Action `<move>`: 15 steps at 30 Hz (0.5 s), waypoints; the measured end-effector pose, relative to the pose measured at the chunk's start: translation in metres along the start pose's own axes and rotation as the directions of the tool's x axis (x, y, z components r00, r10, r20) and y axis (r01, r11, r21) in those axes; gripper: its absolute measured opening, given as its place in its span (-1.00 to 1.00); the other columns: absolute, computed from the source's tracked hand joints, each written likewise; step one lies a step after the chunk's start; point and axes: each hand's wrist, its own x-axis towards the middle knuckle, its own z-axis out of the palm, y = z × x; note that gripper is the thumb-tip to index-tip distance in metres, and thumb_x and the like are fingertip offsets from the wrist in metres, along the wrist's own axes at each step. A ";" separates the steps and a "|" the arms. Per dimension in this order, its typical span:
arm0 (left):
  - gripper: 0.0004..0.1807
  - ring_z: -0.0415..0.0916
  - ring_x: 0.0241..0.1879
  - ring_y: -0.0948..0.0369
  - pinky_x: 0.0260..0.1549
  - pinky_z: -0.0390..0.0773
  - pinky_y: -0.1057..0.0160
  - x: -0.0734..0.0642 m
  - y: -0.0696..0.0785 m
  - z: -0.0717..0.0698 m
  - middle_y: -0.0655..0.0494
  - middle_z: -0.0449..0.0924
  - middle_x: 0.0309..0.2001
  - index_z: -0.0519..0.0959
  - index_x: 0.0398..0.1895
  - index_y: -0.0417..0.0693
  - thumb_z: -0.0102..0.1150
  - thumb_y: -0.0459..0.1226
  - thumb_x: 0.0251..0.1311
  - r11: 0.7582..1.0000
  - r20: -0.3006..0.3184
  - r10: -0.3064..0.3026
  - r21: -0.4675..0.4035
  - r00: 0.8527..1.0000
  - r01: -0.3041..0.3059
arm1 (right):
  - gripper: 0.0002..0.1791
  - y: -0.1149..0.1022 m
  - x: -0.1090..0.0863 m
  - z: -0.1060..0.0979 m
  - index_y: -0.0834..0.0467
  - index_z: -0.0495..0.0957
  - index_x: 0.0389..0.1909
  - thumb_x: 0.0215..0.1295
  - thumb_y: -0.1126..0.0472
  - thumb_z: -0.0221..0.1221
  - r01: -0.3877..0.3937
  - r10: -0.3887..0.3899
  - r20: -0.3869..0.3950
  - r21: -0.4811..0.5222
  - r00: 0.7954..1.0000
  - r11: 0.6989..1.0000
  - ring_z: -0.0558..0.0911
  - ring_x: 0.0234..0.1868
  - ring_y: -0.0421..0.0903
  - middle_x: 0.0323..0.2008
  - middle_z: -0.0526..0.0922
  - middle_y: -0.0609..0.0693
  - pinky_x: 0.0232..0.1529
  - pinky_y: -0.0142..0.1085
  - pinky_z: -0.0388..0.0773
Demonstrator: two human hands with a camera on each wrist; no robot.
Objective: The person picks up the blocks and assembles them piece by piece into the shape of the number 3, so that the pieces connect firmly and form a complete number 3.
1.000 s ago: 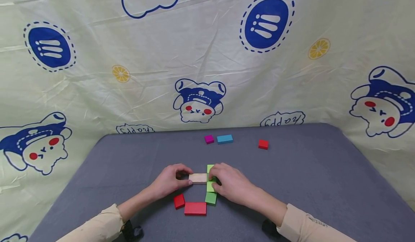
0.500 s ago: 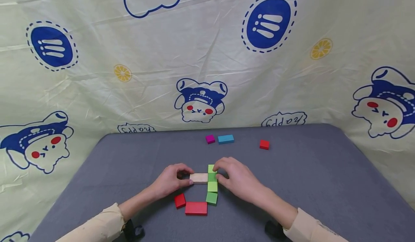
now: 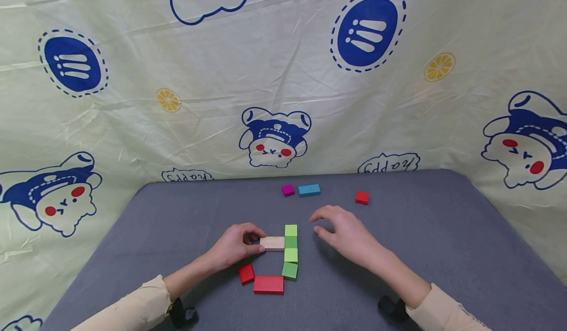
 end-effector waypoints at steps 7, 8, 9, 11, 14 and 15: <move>-0.76 0.48 -0.26 0.16 -0.27 0.49 0.29 0.000 -0.001 0.000 0.11 0.57 -0.24 0.69 -0.12 -0.10 0.40 -0.33 0.12 1.000 -0.002 0.013 0.001 1.000 -0.013 | -0.69 0.021 -0.001 -0.016 0.06 0.61 0.02 0.26 0.29 0.31 -0.017 0.017 0.002 -0.003 1.000 1.000 0.57 0.04 0.04 -0.03 0.62 -0.07 0.04 0.06 0.50; -0.76 0.48 -0.26 0.16 -0.27 0.49 0.28 0.001 -0.002 0.000 0.11 0.57 -0.23 0.69 -0.12 -0.10 0.40 -0.33 0.12 1.000 -0.001 0.015 0.001 1.000 -0.015 | -0.69 0.023 -0.001 -0.018 0.06 0.61 0.02 0.26 0.29 0.31 -0.018 0.018 -0.001 -0.010 1.000 1.000 0.58 0.04 0.05 -0.02 0.62 -0.06 0.04 0.06 0.50; -0.76 0.48 -0.25 0.16 -0.26 0.50 0.28 0.001 -0.002 0.000 0.12 0.57 -0.23 0.69 -0.11 -0.10 0.39 -0.33 0.12 1.000 -0.001 0.017 0.000 1.000 -0.017 | -0.69 0.026 -0.001 -0.020 0.07 0.61 0.03 0.26 0.29 0.31 -0.019 0.019 -0.002 -0.015 1.000 1.000 0.58 0.04 0.05 -0.02 0.62 -0.05 0.03 0.07 0.50; -0.76 0.47 -0.25 0.17 -0.26 0.50 0.28 0.001 -0.003 0.001 0.14 0.56 -0.23 0.69 -0.11 -0.09 0.39 -0.33 0.13 1.000 0.000 0.016 0.001 1.000 -0.016 | -0.69 0.031 -0.002 -0.024 0.09 0.61 0.03 0.26 0.29 0.30 -0.020 0.020 -0.006 -0.030 1.000 0.999 0.58 0.04 0.07 -0.01 0.62 -0.04 0.03 0.07 0.49; -0.77 0.47 -0.26 0.19 -0.26 0.50 0.29 0.001 -0.004 0.002 0.15 0.56 -0.24 0.69 -0.11 -0.07 0.39 -0.33 0.13 1.000 0.000 0.007 0.001 1.000 -0.007 | -0.68 0.037 -0.002 -0.029 0.11 0.61 0.04 0.27 0.29 0.29 -0.021 0.020 -0.011 -0.044 1.000 0.999 0.58 0.05 0.11 0.00 0.62 -0.02 0.02 0.08 0.49; -0.77 0.47 -0.26 0.20 -0.26 0.50 0.30 0.001 -0.004 0.002 0.15 0.56 -0.24 0.69 -0.11 -0.06 0.39 -0.33 0.13 1.000 0.000 0.003 0.001 1.000 -0.003 | -0.69 0.039 -0.002 -0.031 0.12 0.61 0.04 0.27 0.29 0.29 -0.021 0.020 -0.013 -0.046 1.000 0.999 0.58 0.05 0.12 0.00 0.63 -0.01 0.01 0.09 0.49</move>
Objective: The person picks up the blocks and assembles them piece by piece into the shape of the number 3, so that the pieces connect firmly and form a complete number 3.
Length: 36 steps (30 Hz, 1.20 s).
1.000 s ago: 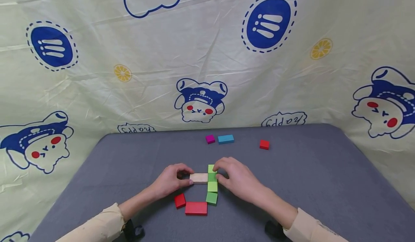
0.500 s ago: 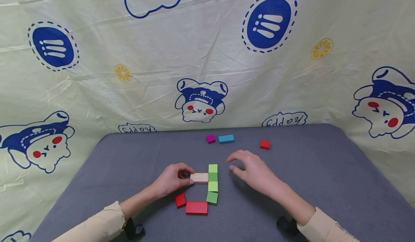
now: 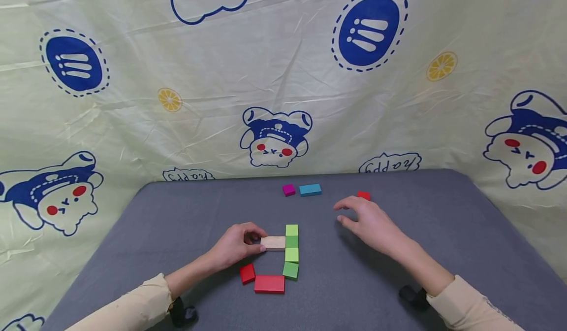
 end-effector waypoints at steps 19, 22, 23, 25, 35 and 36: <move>-0.76 0.47 -0.25 0.21 -0.24 0.50 0.31 -0.002 0.000 0.001 0.15 0.57 -0.22 0.69 -0.10 -0.04 0.38 -0.33 0.14 1.000 -0.006 -0.011 -0.013 1.000 0.011 | -0.68 0.050 0.006 -0.022 0.17 0.58 0.08 0.32 0.27 0.26 -0.003 0.002 -0.008 -0.021 1.000 1.000 0.52 0.10 0.16 0.07 0.59 0.11 0.08 0.13 0.41; -0.76 0.48 -0.25 0.19 -0.24 0.51 0.30 -0.002 -0.001 0.000 0.13 0.57 -0.23 0.69 -0.11 -0.06 0.39 -0.34 0.13 1.000 -0.009 -0.001 -0.015 1.000 0.000 | -0.66 0.057 0.008 -0.023 0.18 0.57 0.09 0.30 0.28 0.28 0.000 0.000 -0.004 -0.034 1.000 0.999 0.51 0.13 0.19 0.07 0.59 0.12 0.08 0.13 0.41; -0.76 0.48 -0.25 0.19 -0.24 0.51 0.31 -0.002 -0.001 0.000 0.13 0.57 -0.23 0.69 -0.11 -0.06 0.39 -0.34 0.13 1.000 -0.008 0.000 -0.017 1.000 0.000 | -0.64 0.059 0.009 -0.023 0.18 0.57 0.10 0.29 0.28 0.29 0.002 -0.002 -0.003 -0.038 1.000 0.999 0.51 0.13 0.19 0.07 0.59 0.13 0.07 0.13 0.41; -0.76 0.48 -0.24 0.19 -0.23 0.51 0.30 -0.002 -0.001 0.000 0.14 0.57 -0.22 0.69 -0.11 -0.06 0.39 -0.34 0.13 1.000 -0.007 0.000 -0.020 1.000 -0.001 | -0.63 0.064 0.011 -0.024 0.19 0.56 0.10 0.28 0.29 0.29 0.008 -0.008 -0.001 -0.045 1.000 0.999 0.51 0.13 0.20 0.07 0.59 0.14 0.07 0.14 0.41; -0.77 0.48 -0.23 0.19 -0.22 0.51 0.29 -0.001 -0.001 0.001 0.16 0.57 -0.21 0.69 -0.10 -0.04 0.38 -0.33 0.14 1.000 -0.004 -0.011 -0.028 1.000 0.011 | -0.57 0.086 0.019 -0.026 0.23 0.53 0.16 0.28 0.26 0.29 -0.019 0.021 0.036 -0.053 0.999 0.998 0.49 0.13 0.26 0.08 0.57 0.21 0.03 0.19 0.42; -0.77 0.48 -0.23 0.19 -0.22 0.51 0.29 -0.002 0.000 0.000 0.16 0.57 -0.21 0.68 -0.10 -0.04 0.38 -0.33 0.14 0.999 -0.003 -0.014 -0.030 1.000 0.014 | -0.57 0.088 0.020 -0.026 0.23 0.53 0.16 0.27 0.26 0.30 -0.020 0.022 0.038 -0.053 0.999 0.998 0.50 0.13 0.25 0.07 0.58 0.20 0.02 0.18 0.43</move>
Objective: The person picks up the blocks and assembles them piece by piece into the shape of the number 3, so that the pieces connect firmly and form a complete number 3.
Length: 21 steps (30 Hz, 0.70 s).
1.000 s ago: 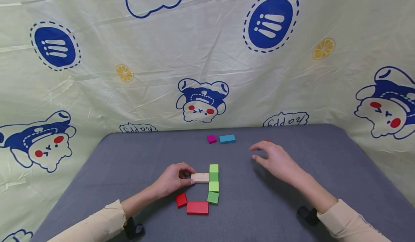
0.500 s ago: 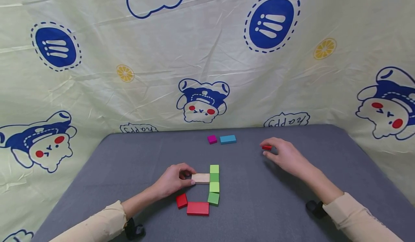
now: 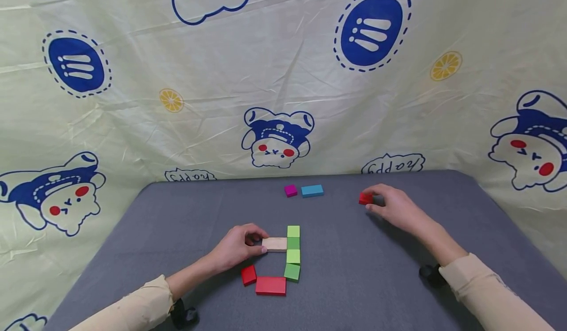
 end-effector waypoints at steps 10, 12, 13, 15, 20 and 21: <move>-0.76 0.47 -0.22 0.21 -0.21 0.51 0.30 0.000 0.000 0.000 0.16 0.56 -0.21 0.68 -0.10 -0.05 0.38 -0.33 0.15 1.000 -0.002 -0.001 0.009 1.000 0.001 | -0.51 0.013 0.010 0.001 0.26 0.50 0.19 0.28 0.18 0.31 -0.024 0.024 0.048 0.001 0.999 1.000 0.55 0.05 0.21 0.06 0.57 0.23 -0.02 0.11 0.47; -0.76 0.48 -0.23 0.21 -0.22 0.51 0.30 0.000 0.000 0.000 0.15 0.56 -0.21 0.68 -0.10 -0.06 0.38 -0.34 0.14 1.000 -0.004 0.006 0.007 1.000 -0.006 | -0.50 0.014 0.013 0.001 0.27 0.49 0.20 0.28 0.19 0.31 -0.035 0.035 0.062 0.006 0.998 0.999 0.56 0.02 0.20 0.05 0.57 0.23 -0.02 0.11 0.47; -0.76 0.48 -0.24 0.21 -0.22 0.51 0.30 0.000 0.000 0.000 0.15 0.57 -0.21 0.69 -0.10 -0.06 0.38 -0.34 0.14 1.000 -0.005 0.008 0.007 1.000 -0.008 | -0.49 0.014 0.014 0.001 0.28 0.48 0.20 0.28 0.19 0.31 -0.040 0.039 0.068 0.008 0.997 0.999 0.57 0.01 0.19 0.04 0.58 0.23 -0.02 0.11 0.47; -0.76 0.48 -0.24 0.21 -0.23 0.51 0.30 0.000 -0.001 0.000 0.15 0.57 -0.22 0.69 -0.11 -0.06 0.38 -0.34 0.14 1.000 -0.008 0.012 0.005 1.000 -0.012 | -0.49 0.014 0.016 0.001 0.28 0.48 0.20 0.28 0.19 0.31 -0.052 0.051 0.078 0.011 0.996 0.999 0.59 -0.02 0.19 0.01 0.58 0.23 -0.04 0.11 0.48; -0.76 0.48 -0.25 0.21 -0.23 0.52 0.30 0.000 -0.001 0.000 0.15 0.57 -0.22 0.69 -0.11 -0.05 0.39 -0.34 0.13 1.000 -0.009 0.014 0.005 1.000 -0.014 | -0.48 0.017 0.017 0.003 0.28 0.47 0.21 0.27 0.20 0.31 -0.072 0.071 0.093 0.011 0.993 0.997 0.60 -0.04 0.19 -0.01 0.59 0.24 -0.05 0.11 0.47; -0.76 0.48 -0.25 0.22 -0.22 0.51 0.30 0.000 -0.001 0.000 0.16 0.57 -0.22 0.69 -0.11 -0.04 0.39 -0.33 0.13 1.000 -0.008 0.008 0.005 1.000 -0.008 | -0.48 0.018 0.018 0.003 0.29 0.47 0.21 0.27 0.20 0.31 -0.074 0.072 0.096 0.012 0.993 0.997 0.59 -0.03 0.19 -0.01 0.59 0.24 -0.04 0.12 0.47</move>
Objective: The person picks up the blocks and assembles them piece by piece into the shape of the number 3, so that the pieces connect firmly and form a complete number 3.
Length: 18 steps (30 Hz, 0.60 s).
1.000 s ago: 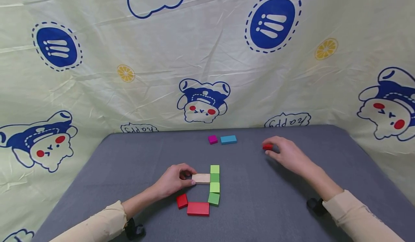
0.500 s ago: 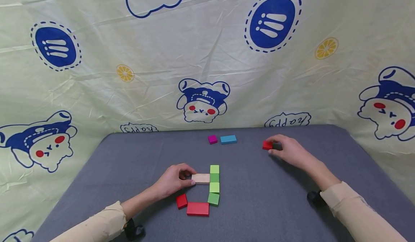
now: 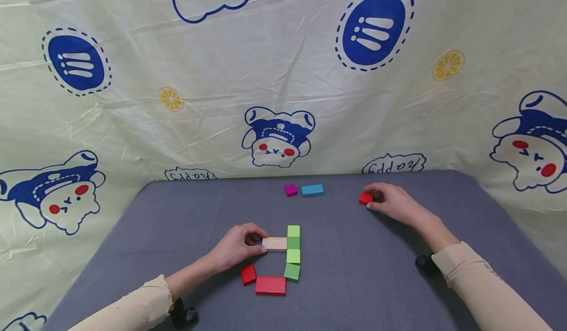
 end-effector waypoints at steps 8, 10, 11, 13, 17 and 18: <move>-0.76 0.48 -0.23 0.21 -0.21 0.52 0.30 0.000 0.000 0.000 0.18 0.56 -0.22 0.69 -0.10 -0.04 0.38 -0.33 0.14 1.000 -0.001 -0.007 -0.002 1.000 0.007 | -0.53 0.003 0.001 0.000 0.30 0.50 0.16 0.27 0.24 0.30 -0.008 0.008 -0.007 -0.006 1.000 1.000 0.60 -0.05 0.16 -0.05 0.62 0.21 -0.03 0.11 0.48; -0.76 0.48 -0.23 0.22 -0.21 0.51 0.30 0.000 0.000 0.000 0.18 0.56 -0.22 0.69 -0.10 -0.03 0.38 -0.33 0.14 1.000 0.000 -0.008 -0.003 1.000 0.008 | -0.55 0.002 0.001 0.001 0.30 0.51 0.15 0.27 0.24 0.30 -0.013 0.013 -0.007 -0.006 1.000 1.000 0.61 -0.08 0.13 -0.07 0.63 0.19 -0.05 0.10 0.48; -0.77 0.48 -0.23 0.22 -0.21 0.51 0.30 0.000 -0.001 0.001 0.19 0.56 -0.22 0.69 -0.10 -0.03 0.38 -0.32 0.14 1.000 0.000 -0.007 0.000 1.000 0.007 | -0.55 0.002 0.001 0.001 0.30 0.52 0.14 0.27 0.24 0.30 -0.015 0.015 -0.007 -0.007 1.000 1.000 0.61 -0.09 0.12 -0.08 0.63 0.19 -0.05 0.09 0.49; -0.77 0.48 -0.23 0.22 -0.21 0.51 0.30 0.000 -0.002 0.001 0.19 0.56 -0.22 0.69 -0.10 -0.02 0.38 -0.32 0.14 1.000 0.002 -0.008 0.001 1.000 0.008 | -0.57 0.000 0.000 0.001 0.30 0.53 0.13 0.27 0.25 0.29 -0.016 0.016 -0.006 -0.002 1.000 1.000 0.61 -0.11 0.10 -0.08 0.63 0.18 -0.07 0.08 0.49; -0.77 0.48 -0.23 0.21 -0.21 0.51 0.30 0.000 -0.003 0.001 0.19 0.56 -0.22 0.69 -0.11 -0.01 0.38 -0.32 0.14 1.000 0.001 -0.004 0.000 1.000 0.004 | -0.57 -0.006 -0.003 0.002 0.29 0.53 0.14 0.27 0.26 0.29 0.004 -0.004 -0.003 0.017 1.000 1.000 0.61 -0.09 0.13 -0.05 0.62 0.19 -0.05 0.09 0.49; -0.77 0.48 -0.23 0.21 -0.21 0.51 0.30 0.000 -0.002 0.001 0.19 0.56 -0.22 0.69 -0.11 -0.01 0.38 -0.32 0.15 1.000 0.000 -0.003 -0.002 1.000 0.003 | -0.58 -0.007 -0.004 0.002 0.28 0.53 0.14 0.27 0.26 0.29 0.011 -0.011 -0.003 0.022 1.000 1.000 0.61 -0.08 0.14 -0.04 0.62 0.20 -0.04 0.10 0.49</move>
